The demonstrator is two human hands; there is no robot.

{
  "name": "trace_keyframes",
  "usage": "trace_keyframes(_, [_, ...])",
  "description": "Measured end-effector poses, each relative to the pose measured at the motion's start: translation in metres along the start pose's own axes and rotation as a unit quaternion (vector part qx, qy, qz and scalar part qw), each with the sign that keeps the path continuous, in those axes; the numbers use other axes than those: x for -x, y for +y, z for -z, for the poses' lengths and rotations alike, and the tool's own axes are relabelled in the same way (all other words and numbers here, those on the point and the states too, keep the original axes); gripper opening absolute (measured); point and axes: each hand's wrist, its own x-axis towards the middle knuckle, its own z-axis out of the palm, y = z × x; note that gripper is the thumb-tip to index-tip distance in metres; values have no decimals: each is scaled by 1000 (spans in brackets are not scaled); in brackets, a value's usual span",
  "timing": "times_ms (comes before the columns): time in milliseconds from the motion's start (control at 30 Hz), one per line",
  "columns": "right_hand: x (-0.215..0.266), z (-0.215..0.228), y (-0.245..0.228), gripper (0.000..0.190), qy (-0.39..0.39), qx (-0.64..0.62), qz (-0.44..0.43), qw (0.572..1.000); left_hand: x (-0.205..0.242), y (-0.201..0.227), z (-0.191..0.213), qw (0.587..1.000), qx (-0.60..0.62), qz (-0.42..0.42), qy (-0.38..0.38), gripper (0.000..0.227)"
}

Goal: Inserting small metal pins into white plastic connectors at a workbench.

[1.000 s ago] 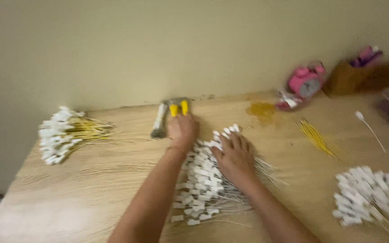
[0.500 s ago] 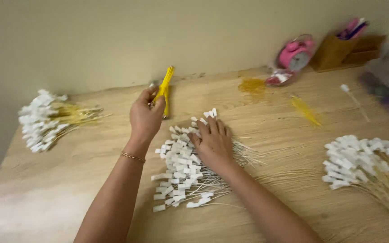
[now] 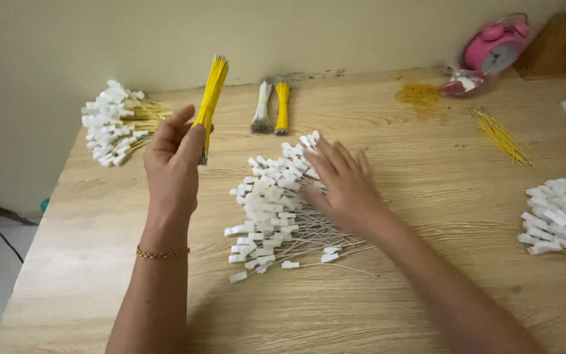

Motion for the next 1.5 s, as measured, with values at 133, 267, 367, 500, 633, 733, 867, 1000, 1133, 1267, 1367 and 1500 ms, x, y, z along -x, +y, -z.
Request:
trace_keyframes(133, [65,1,3,114,-106,136,99,980,0,6,-8,998,57,-11,-6,29])
trace_keyframes(267, [58,-37,26,117,-101,182,104,972,8,-7,-24,995,90,-16,-29,28])
trace_keyframes(367, [30,-40,11,98,-99,190,113,970,19,2,-29,994,79,39,-61,38])
trace_keyframes(500, [-1,-53,3,98,-86,196,107,971,26,22,-34,986,66,119,-102,38])
trace_keyframes(633, [-19,-14,-21,106,-187,129,37,973,29,33,-34,971,86,180,-135,37])
trace_keyframes(733, [-30,37,-41,96,-49,-83,5,995,27,34,-35,970,87,180,-137,35])
trace_keyframes(867, [-43,53,-40,41,38,-422,-64,903,35,5,-40,968,156,150,-127,42])
trace_keyframes(1000, [-56,33,-29,34,76,-573,-101,809,41,12,-44,964,149,143,-168,49])
trace_keyframes(1133, [-44,41,-41,25,119,-550,-84,822,41,25,-37,954,32,109,-276,66])
trace_keyframes(1267, [-41,36,-43,25,119,-511,-73,848,44,24,-39,948,-30,88,-305,64])
trace_keyframes(1367, [-40,29,-41,24,135,-466,-29,874,50,12,-46,948,-16,116,-295,48])
trace_keyframes(1500, [-32,39,-51,24,197,-336,-12,921,52,20,-54,956,36,119,-265,41])
